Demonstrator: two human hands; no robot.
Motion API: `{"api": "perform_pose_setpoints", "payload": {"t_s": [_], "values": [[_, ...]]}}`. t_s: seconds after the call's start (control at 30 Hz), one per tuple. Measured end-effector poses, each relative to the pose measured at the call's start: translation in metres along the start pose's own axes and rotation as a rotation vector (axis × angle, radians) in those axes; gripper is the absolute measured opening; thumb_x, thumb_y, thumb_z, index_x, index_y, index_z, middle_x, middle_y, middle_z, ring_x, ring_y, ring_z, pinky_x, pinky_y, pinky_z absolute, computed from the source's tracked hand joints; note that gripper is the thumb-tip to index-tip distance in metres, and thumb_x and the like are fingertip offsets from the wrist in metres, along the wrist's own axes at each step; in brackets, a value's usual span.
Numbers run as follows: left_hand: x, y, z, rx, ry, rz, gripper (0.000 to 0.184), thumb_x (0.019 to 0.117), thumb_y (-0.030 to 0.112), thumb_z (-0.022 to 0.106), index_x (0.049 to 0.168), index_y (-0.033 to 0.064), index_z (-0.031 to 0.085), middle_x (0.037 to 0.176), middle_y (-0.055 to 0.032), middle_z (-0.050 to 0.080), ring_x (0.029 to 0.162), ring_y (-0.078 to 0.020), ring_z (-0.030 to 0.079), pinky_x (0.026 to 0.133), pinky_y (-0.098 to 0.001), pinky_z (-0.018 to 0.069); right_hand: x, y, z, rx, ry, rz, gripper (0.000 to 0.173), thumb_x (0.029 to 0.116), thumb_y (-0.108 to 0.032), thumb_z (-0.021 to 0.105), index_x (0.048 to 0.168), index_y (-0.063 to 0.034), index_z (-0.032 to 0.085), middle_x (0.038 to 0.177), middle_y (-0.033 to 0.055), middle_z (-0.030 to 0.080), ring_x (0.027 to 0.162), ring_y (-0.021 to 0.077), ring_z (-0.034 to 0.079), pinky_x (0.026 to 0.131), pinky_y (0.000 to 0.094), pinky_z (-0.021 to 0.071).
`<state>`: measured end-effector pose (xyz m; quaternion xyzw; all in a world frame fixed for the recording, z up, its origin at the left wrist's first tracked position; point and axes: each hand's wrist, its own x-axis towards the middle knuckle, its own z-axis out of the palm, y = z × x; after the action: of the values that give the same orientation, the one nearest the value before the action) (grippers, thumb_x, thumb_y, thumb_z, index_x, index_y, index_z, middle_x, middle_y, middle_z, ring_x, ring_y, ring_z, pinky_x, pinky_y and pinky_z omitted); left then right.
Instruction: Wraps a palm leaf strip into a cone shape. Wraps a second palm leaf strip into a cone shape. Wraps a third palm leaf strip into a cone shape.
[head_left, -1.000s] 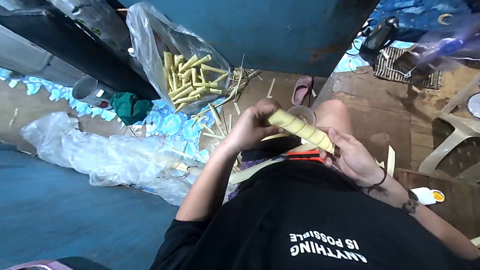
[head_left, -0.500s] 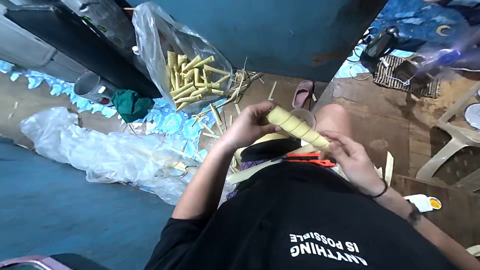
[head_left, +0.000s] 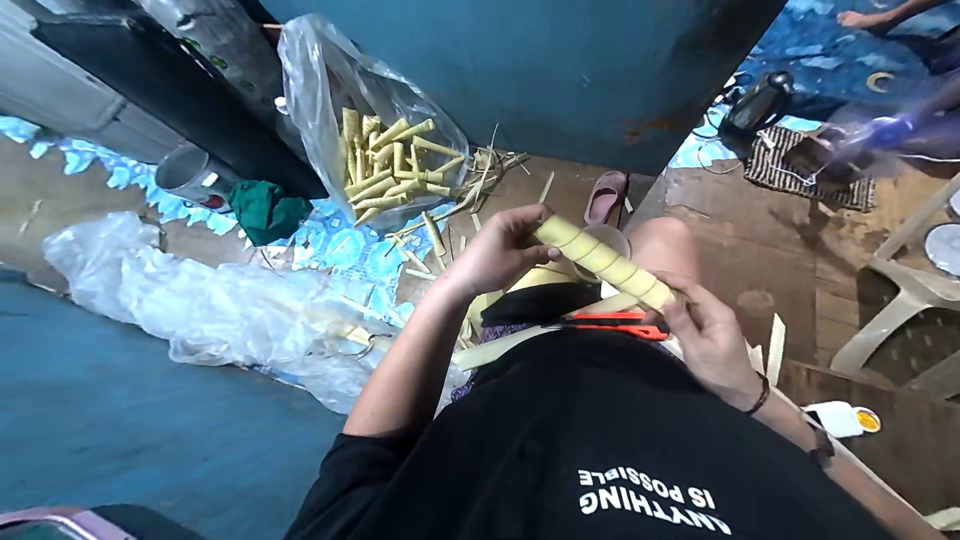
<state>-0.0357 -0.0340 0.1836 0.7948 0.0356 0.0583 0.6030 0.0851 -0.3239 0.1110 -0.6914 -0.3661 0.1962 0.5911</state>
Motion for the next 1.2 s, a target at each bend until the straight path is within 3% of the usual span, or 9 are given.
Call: {"api": "perform_pose_setpoints", "payload": {"t_s": [0.07, 0.2, 0.37, 0.53, 0.7, 0.83, 1.03, 1.1, 1.2], "values": [[0.000, 0.000, -0.001, 0.007, 0.009, -0.014, 0.022, 0.0917, -0.002, 0.070, 0.113, 0.0015, 0.064, 0.088, -0.0028, 0.072, 0.075, -0.0067, 0.069, 0.073, -0.0234, 0.0589, -0.002, 0.006, 0.000, -0.088, 0.005, -0.094, 0.043, 0.1035, -0.029, 0.060, 0.135, 0.0010, 0.062, 0.114, 0.0075, 0.070, 0.096, 0.0088, 0.069, 0.083, 0.0261, 0.0605], [0.000, 0.002, -0.002, 0.017, -0.020, -0.016, 0.021, 0.0931, -0.001, 0.069, 0.114, 0.0017, 0.064, 0.089, -0.0025, 0.070, 0.076, -0.0057, 0.066, 0.072, -0.0228, 0.0572, 0.003, -0.015, -0.002, 0.555, -0.060, 0.512, 0.044, 0.1135, -0.025, 0.023, 0.122, -0.0042, 0.060, 0.074, 0.0012, 0.069, 0.052, 0.0055, 0.061, 0.048, 0.0185, 0.0531], [0.000, -0.002, 0.000, -0.018, 0.031, -0.045, 0.020, 0.0930, -0.003, 0.068, 0.113, 0.0007, 0.064, 0.087, -0.0037, 0.072, 0.076, -0.0087, 0.070, 0.074, -0.0258, 0.0602, -0.005, 0.010, 0.000, -0.238, 0.056, -0.219, 0.047, 0.1044, -0.030, 0.058, 0.134, 0.0062, 0.059, 0.114, 0.0156, 0.070, 0.098, 0.0126, 0.068, 0.086, 0.0274, 0.0583], [0.000, -0.001, 0.000, -0.080, 0.001, -0.040, 0.020, 0.0944, -0.004, 0.066, 0.113, 0.0004, 0.061, 0.088, -0.0033, 0.072, 0.078, -0.0086, 0.071, 0.077, -0.0260, 0.0607, 0.001, -0.015, -0.002, 0.573, -0.099, 0.492, 0.049, 0.1130, -0.025, 0.017, 0.125, -0.0034, 0.059, 0.076, 0.0026, 0.070, 0.051, 0.0054, 0.061, 0.045, 0.0180, 0.0521], [0.000, -0.007, 0.000, -0.073, 0.056, -0.057, 0.020, 0.0955, -0.002, 0.065, 0.115, 0.0004, 0.061, 0.087, -0.0029, 0.071, 0.077, -0.0091, 0.070, 0.076, -0.0273, 0.0610, -0.003, 0.007, 0.002, -0.278, 0.041, -0.199, 0.045, 0.1026, -0.029, 0.060, 0.132, 0.0047, 0.062, 0.116, 0.0144, 0.070, 0.101, 0.0121, 0.068, 0.088, 0.0258, 0.0575], [-0.002, -0.005, -0.001, -0.111, 0.042, -0.065, 0.022, 0.0954, -0.002, 0.066, 0.117, 0.0001, 0.061, 0.088, -0.0028, 0.072, 0.078, -0.0091, 0.071, 0.077, -0.0274, 0.0613, 0.002, -0.013, 0.002, 0.546, -0.099, 0.485, 0.050, 0.1135, -0.025, 0.017, 0.136, -0.0011, 0.055, 0.082, 0.0061, 0.072, 0.055, 0.0080, 0.063, 0.048, 0.0201, 0.0535], [0.000, -0.011, 0.000, -0.099, 0.113, -0.083, 0.022, 0.0955, -0.002, 0.066, 0.117, 0.0003, 0.060, 0.085, -0.0025, 0.071, 0.075, -0.0093, 0.070, 0.074, -0.0276, 0.0611, 0.000, 0.012, 0.004, -0.428, 0.041, -0.324, 0.048, 0.1050, -0.034, 0.056, 0.134, 0.0044, 0.060, 0.115, 0.0182, 0.070, 0.099, 0.0170, 0.070, 0.085, 0.0293, 0.0580], [0.000, -0.013, 0.000, -0.100, 0.117, -0.065, 0.025, 0.0947, -0.001, 0.067, 0.119, -0.0006, 0.061, 0.088, -0.0030, 0.071, 0.077, -0.0091, 0.070, 0.076, -0.0275, 0.0610, -0.001, 0.000, 0.005, 0.030, -0.059, 0.055, 0.036, 0.1104, -0.016, 0.040, 0.138, 0.0022, 0.056, 0.100, 0.0022, 0.073, 0.079, 0.0026, 0.068, 0.071, 0.0173, 0.0577], [0.000, -0.013, 0.001, -0.126, 0.107, -0.060, 0.021, 0.0954, -0.001, 0.066, 0.116, -0.0009, 0.062, 0.092, -0.0039, 0.072, 0.080, -0.0092, 0.070, 0.078, -0.0282, 0.0609, 0.006, -0.019, 0.007, 0.572, -0.076, 0.598, 0.057, 0.1126, -0.033, 0.007, 0.117, -0.0074, 0.058, 0.060, 0.0006, 0.061, 0.042, 0.0064, 0.055, 0.039, 0.0193, 0.0476]]}}
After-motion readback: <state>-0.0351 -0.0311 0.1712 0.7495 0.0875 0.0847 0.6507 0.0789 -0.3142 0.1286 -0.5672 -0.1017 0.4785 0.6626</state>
